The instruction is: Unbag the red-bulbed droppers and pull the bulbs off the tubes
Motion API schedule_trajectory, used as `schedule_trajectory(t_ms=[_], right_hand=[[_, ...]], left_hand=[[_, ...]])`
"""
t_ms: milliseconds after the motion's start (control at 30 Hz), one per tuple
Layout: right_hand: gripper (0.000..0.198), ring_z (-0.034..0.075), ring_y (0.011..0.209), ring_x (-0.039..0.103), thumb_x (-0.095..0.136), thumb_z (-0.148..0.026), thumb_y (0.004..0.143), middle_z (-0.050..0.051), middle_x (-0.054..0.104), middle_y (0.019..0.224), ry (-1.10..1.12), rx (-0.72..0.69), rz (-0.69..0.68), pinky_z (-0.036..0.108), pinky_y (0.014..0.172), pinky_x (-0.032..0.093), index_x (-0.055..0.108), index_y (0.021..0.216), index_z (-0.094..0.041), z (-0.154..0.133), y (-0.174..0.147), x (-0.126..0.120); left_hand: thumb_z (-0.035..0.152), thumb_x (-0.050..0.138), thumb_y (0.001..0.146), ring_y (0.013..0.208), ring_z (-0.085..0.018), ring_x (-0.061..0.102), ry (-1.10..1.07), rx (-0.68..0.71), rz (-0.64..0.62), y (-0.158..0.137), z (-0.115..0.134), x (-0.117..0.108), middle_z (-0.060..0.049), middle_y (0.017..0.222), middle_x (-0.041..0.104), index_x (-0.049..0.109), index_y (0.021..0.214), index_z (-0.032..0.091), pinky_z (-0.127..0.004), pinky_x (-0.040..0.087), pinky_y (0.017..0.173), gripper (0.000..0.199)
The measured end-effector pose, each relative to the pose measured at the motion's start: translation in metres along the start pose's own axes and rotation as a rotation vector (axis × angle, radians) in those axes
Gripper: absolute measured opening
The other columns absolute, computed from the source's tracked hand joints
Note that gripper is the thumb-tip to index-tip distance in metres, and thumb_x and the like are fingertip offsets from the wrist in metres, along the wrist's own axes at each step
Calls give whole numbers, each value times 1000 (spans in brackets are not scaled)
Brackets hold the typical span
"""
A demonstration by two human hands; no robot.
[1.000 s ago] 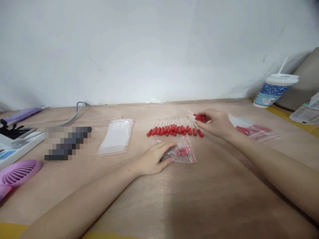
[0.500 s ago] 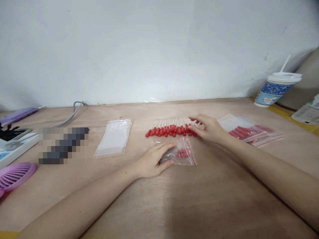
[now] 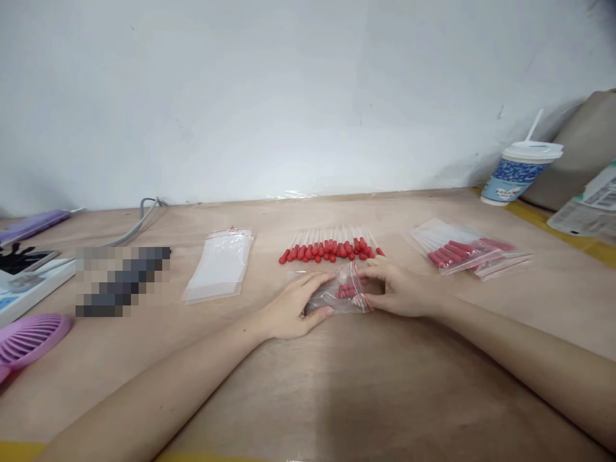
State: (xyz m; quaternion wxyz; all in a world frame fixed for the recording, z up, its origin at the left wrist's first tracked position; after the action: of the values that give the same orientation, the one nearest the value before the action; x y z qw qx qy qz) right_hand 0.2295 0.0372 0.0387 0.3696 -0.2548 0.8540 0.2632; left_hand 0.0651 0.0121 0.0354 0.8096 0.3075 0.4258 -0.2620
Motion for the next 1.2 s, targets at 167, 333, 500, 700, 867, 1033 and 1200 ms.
schedule_trajectory(t_ms=[167,333,500,700,867,1033,1200], right_hand=[[18,15,72,49,67,-33,68,2,56,77,31,67,-21,27,65,40,58,76,-19,0,4,5],[15,10,65,51,58,-31,76,-1,56,76,316,112,-38,23,58,41,52,82,-19,5,-1,12],[26,12,70,57,64,-37,71,2,61,78,469,192,-11,26,63,46,53,83,-17,17,-5,-10],[30,17,76,64,68,-39,69,5,66,83,435,257,313,35,71,51,58,89,-18,33,-13,-95],[24,20,82,63,61,-36,77,8,66,95,92,72,808,38,78,50,59,97,-22,40,-26,-129],[17,19,84,63,52,-29,83,5,68,89,-367,-55,791,36,77,50,62,94,-22,42,-16,-81],[20,17,80,63,48,-26,85,5,68,88,-486,-111,679,32,74,51,61,98,-20,46,-6,-45]], left_hand=[[33,51,83,119,-23,43,19,-8,-12,0,0,0,-10,130,46,35,129,19,-41,36,100,51],[37,50,84,119,-23,43,28,-32,-28,0,-1,0,-10,130,46,35,130,20,-42,36,100,51],[38,50,84,120,-23,42,29,-31,-30,-1,-1,0,-9,132,45,35,130,20,-41,36,100,51],[38,51,84,119,-22,43,37,-45,-32,-1,-1,-1,-10,132,45,36,129,19,-40,36,100,52],[40,50,84,120,-23,42,42,-42,-32,0,-1,-1,-10,132,45,36,129,19,-42,36,101,51],[38,49,84,120,-24,42,50,-44,-46,0,-1,-1,-10,132,44,36,129,20,-43,36,100,50],[37,50,84,121,-23,41,58,-44,-45,1,0,-1,-9,132,45,37,129,20,-41,35,101,50]])
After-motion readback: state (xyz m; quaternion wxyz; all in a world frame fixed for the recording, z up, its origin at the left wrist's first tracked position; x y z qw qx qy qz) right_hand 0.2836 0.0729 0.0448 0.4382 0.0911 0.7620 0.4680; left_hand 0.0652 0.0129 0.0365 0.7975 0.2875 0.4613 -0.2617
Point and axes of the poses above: each hand's wrist, its own y-axis towards the middle knuckle, its own x-axis out of the palm, z = x × y, the point moved 6 cm from there along y, towards the middle knuckle
